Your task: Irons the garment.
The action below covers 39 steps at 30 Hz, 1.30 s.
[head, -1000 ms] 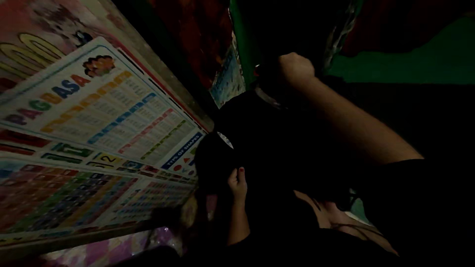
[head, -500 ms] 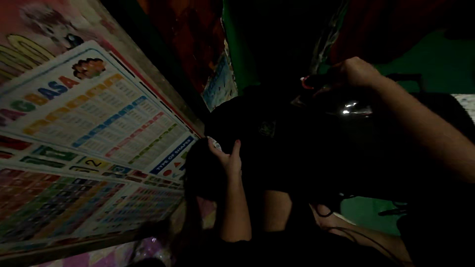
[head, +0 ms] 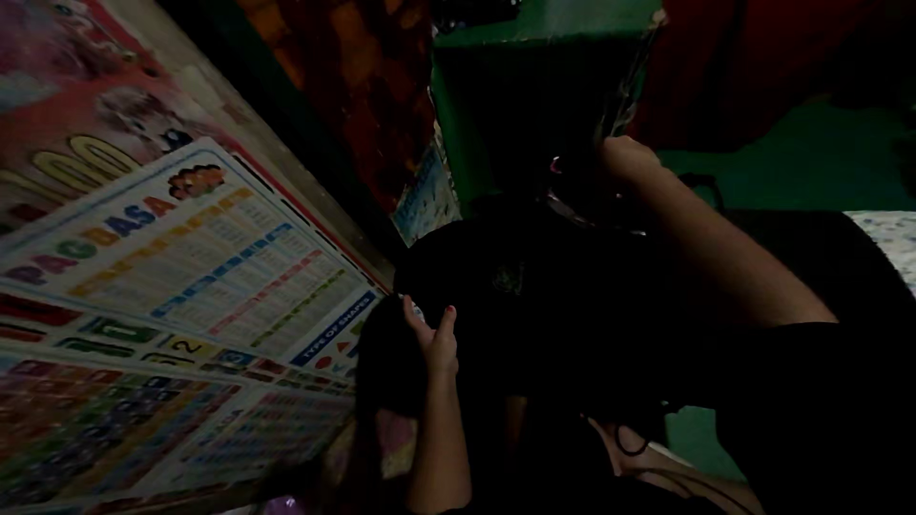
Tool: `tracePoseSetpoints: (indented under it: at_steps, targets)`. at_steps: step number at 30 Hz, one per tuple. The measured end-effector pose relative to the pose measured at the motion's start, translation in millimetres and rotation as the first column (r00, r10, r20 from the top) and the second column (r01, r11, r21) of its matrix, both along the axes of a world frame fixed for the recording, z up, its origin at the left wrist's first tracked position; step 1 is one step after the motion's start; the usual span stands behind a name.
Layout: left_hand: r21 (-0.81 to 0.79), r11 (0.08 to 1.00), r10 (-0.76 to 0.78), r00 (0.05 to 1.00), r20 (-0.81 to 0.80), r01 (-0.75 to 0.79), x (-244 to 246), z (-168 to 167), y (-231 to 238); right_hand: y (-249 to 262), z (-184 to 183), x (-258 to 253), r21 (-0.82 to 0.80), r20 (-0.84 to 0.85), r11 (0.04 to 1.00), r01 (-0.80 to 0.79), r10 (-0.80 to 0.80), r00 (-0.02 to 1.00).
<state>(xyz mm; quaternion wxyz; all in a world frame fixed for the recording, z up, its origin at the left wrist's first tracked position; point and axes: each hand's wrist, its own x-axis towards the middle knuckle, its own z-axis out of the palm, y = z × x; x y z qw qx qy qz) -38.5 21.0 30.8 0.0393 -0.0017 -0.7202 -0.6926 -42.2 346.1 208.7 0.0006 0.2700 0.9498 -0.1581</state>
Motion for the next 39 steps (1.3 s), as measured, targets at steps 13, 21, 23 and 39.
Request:
tracePoseSetpoints:
  at_steps: [13, 21, 23, 39]
  targets:
    - [-0.012, 1.0, -0.005, 1.0, -0.021, 0.005, 10, -5, -8, -23, -16, 106, -0.022, 0.066, 0.893, -0.45, 0.45, 0.891]
    - [-0.079, 0.997, -0.02, 0.999, -0.024, 0.018, 14, -3, -13, -66, -29, 239, -0.001, 0.012, 0.83, -0.557, 0.557, 0.83]
    - [-0.12, 0.993, -0.02, 1.0, -0.015, 0.018, 17, 1, -13, -60, -32, 250, 0.007, -0.013, 0.858, -0.514, 0.514, 0.857]
    - [-0.675, 0.734, 0.041, 0.997, -0.061, -0.072, 30, 41, -13, 82, -10, 184, 0.027, -0.045, 0.968, 0.25, -0.249, 0.968]
